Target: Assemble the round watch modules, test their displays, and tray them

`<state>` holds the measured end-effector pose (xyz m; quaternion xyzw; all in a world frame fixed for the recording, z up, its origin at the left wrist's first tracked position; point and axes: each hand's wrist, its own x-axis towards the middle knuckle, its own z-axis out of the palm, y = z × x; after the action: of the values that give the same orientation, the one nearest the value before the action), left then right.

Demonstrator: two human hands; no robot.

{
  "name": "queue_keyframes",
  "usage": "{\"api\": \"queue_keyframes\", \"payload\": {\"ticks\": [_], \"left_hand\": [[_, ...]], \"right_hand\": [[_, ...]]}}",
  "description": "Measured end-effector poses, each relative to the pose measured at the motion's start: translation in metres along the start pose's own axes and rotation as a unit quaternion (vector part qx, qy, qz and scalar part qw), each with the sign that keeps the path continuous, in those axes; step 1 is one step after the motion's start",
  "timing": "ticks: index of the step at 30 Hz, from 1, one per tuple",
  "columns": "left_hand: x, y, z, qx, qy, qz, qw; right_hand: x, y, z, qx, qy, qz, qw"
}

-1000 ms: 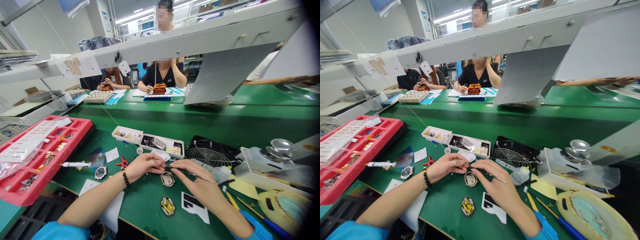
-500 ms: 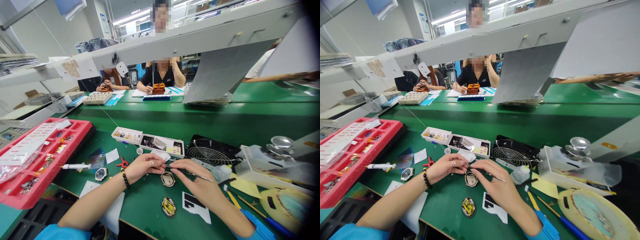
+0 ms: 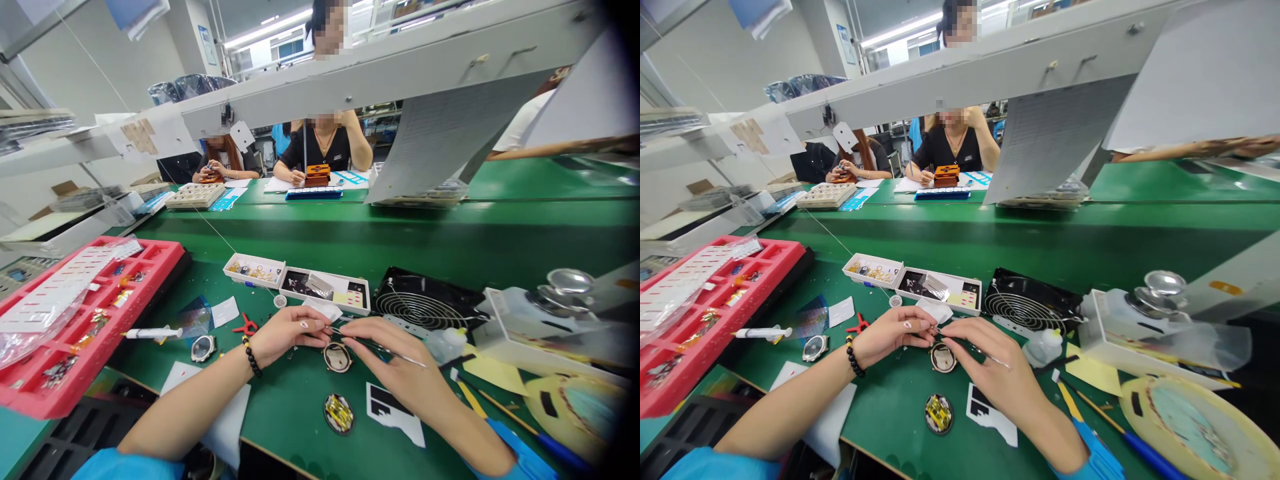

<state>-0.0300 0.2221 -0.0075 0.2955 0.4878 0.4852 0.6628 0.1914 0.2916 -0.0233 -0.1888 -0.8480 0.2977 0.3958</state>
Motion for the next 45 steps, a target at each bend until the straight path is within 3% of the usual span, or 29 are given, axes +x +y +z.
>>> {"api": "queue_keyframes", "payload": {"ticks": [22, 25, 28, 31, 36, 38, 41, 45], "left_hand": [[-0.003, 0.003, -0.002, 0.023, -0.007, 0.000, 1.000], [-0.002, 0.003, -0.004, 0.052, -0.007, 0.006, 0.999], [-0.005, 0.002, -0.003, 0.146, -0.022, 0.023, 0.989], [-0.015, 0.000, 0.002, 0.316, -0.062, 0.050, 0.945], [-0.034, -0.008, 0.013, 0.585, -0.147, 0.144, 0.785], [-0.037, -0.012, 0.015, 0.628, -0.162, 0.159, 0.744], [-0.038, -0.017, 0.015, 0.660, -0.160, 0.163, 0.716], [-0.038, -0.016, 0.016, 0.653, -0.161, 0.156, 0.723]], "right_hand": [[0.003, -0.009, -0.003, 0.037, -0.001, 0.019, 0.999], [0.004, -0.014, -0.005, 0.054, 0.017, 0.027, 0.998], [0.006, -0.018, -0.010, 0.055, 0.057, 0.013, 0.997], [0.009, -0.023, -0.014, 0.052, 0.113, -0.006, 0.992], [0.013, -0.025, -0.015, 0.044, 0.132, -0.010, 0.990], [0.012, -0.024, -0.014, 0.045, 0.129, -0.009, 0.991], [0.011, -0.022, -0.012, 0.050, 0.126, -0.005, 0.991], [0.010, -0.021, -0.011, 0.050, 0.122, -0.001, 0.991]]}}
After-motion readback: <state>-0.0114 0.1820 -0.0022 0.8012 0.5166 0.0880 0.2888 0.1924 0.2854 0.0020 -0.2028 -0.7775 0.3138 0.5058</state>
